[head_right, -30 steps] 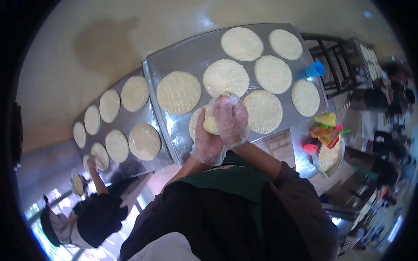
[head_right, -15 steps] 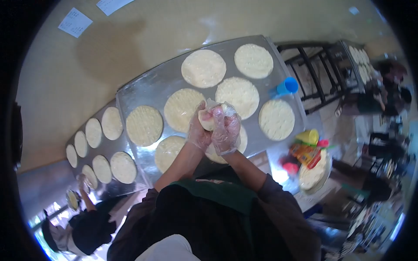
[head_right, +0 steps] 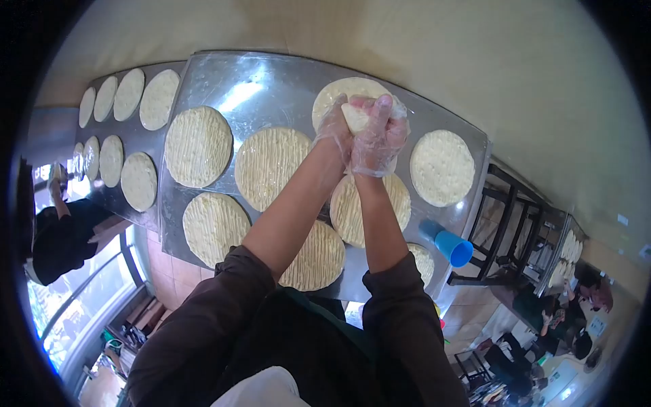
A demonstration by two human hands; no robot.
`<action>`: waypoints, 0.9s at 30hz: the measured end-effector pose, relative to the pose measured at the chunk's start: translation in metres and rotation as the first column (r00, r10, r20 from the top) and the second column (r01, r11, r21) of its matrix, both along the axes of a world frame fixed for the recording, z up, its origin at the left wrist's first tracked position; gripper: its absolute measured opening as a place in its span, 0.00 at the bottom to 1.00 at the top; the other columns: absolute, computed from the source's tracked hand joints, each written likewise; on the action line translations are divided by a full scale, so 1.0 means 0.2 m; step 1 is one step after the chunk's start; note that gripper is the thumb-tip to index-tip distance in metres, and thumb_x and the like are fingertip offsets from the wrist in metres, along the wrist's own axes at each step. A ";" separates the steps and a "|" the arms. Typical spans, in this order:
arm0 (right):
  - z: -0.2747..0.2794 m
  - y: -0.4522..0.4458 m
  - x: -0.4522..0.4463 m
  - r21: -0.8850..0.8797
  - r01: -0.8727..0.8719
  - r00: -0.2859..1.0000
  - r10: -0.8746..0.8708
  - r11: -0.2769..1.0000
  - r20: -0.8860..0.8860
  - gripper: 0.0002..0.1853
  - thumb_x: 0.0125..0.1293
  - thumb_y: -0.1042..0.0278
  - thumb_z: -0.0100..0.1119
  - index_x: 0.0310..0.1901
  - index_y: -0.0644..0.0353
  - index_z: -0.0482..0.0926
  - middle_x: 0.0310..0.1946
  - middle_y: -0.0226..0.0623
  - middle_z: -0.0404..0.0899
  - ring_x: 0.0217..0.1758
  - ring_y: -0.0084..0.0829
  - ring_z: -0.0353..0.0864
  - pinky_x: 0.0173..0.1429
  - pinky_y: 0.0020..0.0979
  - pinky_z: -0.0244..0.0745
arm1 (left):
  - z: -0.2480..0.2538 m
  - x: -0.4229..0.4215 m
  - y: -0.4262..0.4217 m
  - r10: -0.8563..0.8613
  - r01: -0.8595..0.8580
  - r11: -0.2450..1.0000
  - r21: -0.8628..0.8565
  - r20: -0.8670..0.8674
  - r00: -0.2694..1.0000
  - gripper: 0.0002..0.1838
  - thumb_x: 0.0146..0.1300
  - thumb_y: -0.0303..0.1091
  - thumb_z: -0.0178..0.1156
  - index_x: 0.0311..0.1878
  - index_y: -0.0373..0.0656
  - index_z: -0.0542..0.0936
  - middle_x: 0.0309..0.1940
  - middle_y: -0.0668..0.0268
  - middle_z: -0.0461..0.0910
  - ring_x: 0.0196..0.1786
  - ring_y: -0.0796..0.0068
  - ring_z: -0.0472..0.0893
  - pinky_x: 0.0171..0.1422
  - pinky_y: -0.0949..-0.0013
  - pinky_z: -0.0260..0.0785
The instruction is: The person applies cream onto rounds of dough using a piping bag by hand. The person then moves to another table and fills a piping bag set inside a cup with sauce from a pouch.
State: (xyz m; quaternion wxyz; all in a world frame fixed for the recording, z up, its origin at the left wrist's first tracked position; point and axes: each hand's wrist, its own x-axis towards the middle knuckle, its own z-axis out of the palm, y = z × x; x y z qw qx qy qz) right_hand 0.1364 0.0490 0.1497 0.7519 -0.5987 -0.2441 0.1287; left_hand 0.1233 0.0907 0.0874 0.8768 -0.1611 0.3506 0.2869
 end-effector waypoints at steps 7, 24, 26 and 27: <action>-0.16 -0.08 -0.04 -0.310 -0.011 1.000 0.018 0.951 0.019 0.21 0.65 0.53 0.46 0.24 0.63 0.73 0.23 0.38 0.79 0.27 0.22 0.70 0.36 0.26 0.65 | -0.16 -0.12 -0.16 0.001 0.025 0.994 0.103 -0.249 0.969 0.24 0.62 0.49 0.45 0.47 0.35 0.70 0.39 0.54 0.76 0.38 0.59 0.78 0.39 0.57 0.72; -0.13 0.13 0.02 -0.269 0.110 0.994 -0.113 0.957 0.004 0.20 0.62 0.53 0.52 0.21 0.62 0.73 0.20 0.33 0.75 0.21 0.18 0.65 0.29 0.19 0.62 | -0.05 -0.08 0.04 -0.124 0.723 0.568 0.393 -0.828 0.547 0.17 0.61 0.36 0.44 0.50 0.37 0.71 0.31 0.54 0.75 0.35 0.59 0.77 0.42 0.64 0.70; -0.13 0.16 0.05 -0.277 0.118 0.993 -0.110 0.954 0.046 0.20 0.62 0.53 0.51 0.21 0.62 0.72 0.20 0.32 0.74 0.22 0.17 0.65 0.29 0.19 0.62 | -0.25 0.02 0.12 -0.066 0.928 0.250 0.276 -0.951 0.301 0.17 0.61 0.36 0.43 0.50 0.39 0.71 0.34 0.54 0.75 0.37 0.59 0.77 0.43 0.64 0.70; -0.13 0.16 0.05 -0.297 0.120 0.993 -0.112 0.947 0.043 0.20 0.62 0.53 0.51 0.21 0.62 0.73 0.19 0.31 0.74 0.22 0.18 0.65 0.29 0.19 0.62 | -0.53 0.05 0.08 -0.021 0.986 0.056 0.158 -0.987 0.160 0.17 0.62 0.36 0.42 0.51 0.41 0.70 0.39 0.53 0.75 0.40 0.60 0.77 0.45 0.63 0.71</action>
